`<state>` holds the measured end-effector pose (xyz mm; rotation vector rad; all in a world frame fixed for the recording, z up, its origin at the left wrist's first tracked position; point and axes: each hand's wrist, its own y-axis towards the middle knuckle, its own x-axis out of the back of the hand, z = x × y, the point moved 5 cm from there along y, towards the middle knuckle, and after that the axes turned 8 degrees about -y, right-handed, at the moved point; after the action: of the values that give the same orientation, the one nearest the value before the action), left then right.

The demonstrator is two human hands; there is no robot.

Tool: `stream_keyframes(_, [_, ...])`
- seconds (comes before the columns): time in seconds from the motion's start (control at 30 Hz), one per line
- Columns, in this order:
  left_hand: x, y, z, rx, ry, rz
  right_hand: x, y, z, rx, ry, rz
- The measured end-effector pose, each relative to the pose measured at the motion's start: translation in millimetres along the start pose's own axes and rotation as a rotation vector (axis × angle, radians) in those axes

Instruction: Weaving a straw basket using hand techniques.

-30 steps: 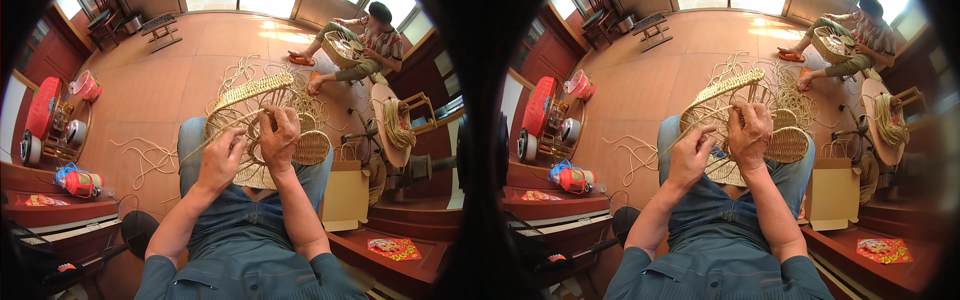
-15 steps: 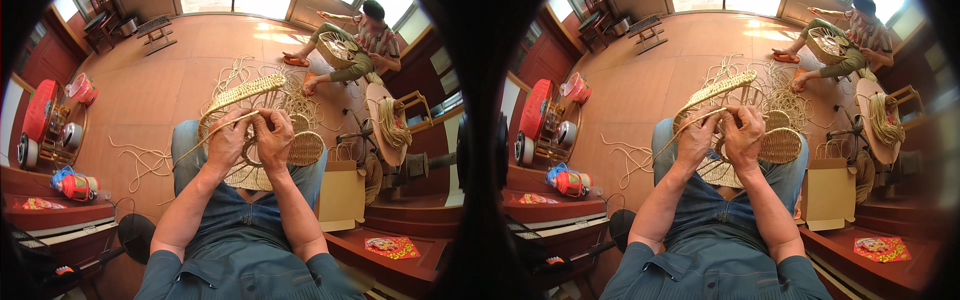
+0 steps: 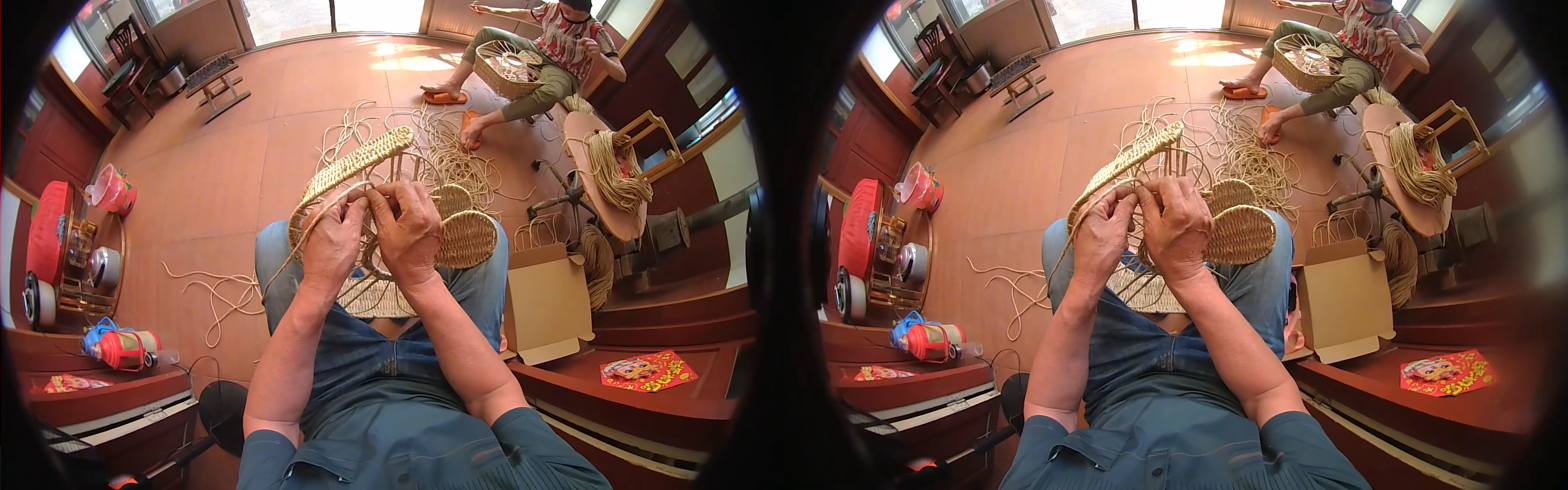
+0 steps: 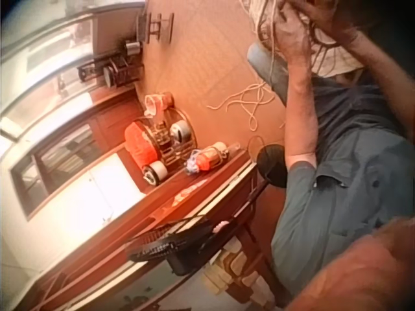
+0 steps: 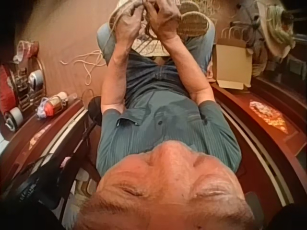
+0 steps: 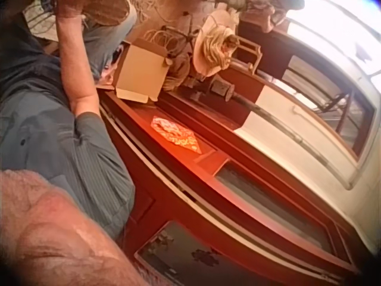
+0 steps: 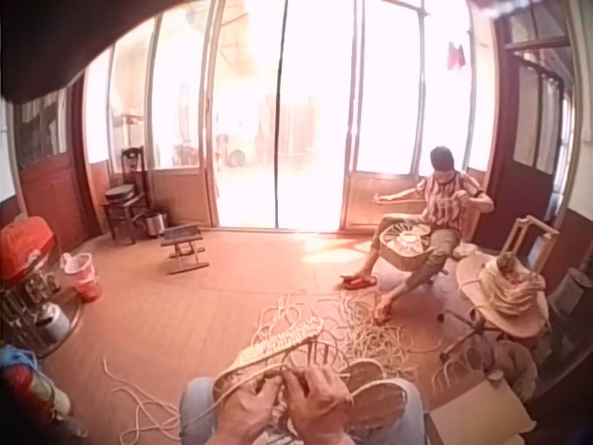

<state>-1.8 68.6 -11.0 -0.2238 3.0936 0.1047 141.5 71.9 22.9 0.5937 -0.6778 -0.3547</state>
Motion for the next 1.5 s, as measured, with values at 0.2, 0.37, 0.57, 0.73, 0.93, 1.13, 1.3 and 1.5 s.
stream_keyframes(0.2, [8, -4, -20, -0.165, 0.231, -0.128, 5, -9, 10, 0.079, -0.048, 0.073])
stream_keyframes(0.37, [5, -2, -16, -0.016, 0.232, -0.098, 3, -9, 9, 0.014, -0.073, 0.130])
stream_keyframes(0.57, [3, -6, -35, -0.270, 0.169, -0.180, -2, -9, 2, -0.045, -0.023, 0.148])
stream_keyframes(0.73, [2, -7, -37, -0.218, 0.052, -0.075, -1, -9, 3, -0.008, -0.006, 0.106])
stream_keyframes(0.93, [15, -8, -23, -0.180, -0.178, -0.033, 1, -9, 5, 0.012, 0.006, 0.131])
stream_keyframes(1.13, [13, -25, -28, -0.223, 0.030, -0.033, 1, -10, 4, 0.054, 0.013, 0.134])
stream_keyframes(1.3, [-6, -23, -68, -0.624, 0.335, 0.144, 1, -12, -1, 0.088, -0.003, 0.103])
stream_keyframes(1.5, [-15, -11, -89, -0.641, 0.382, 0.288, -5, -11, -4, 0.065, -0.016, 0.054])
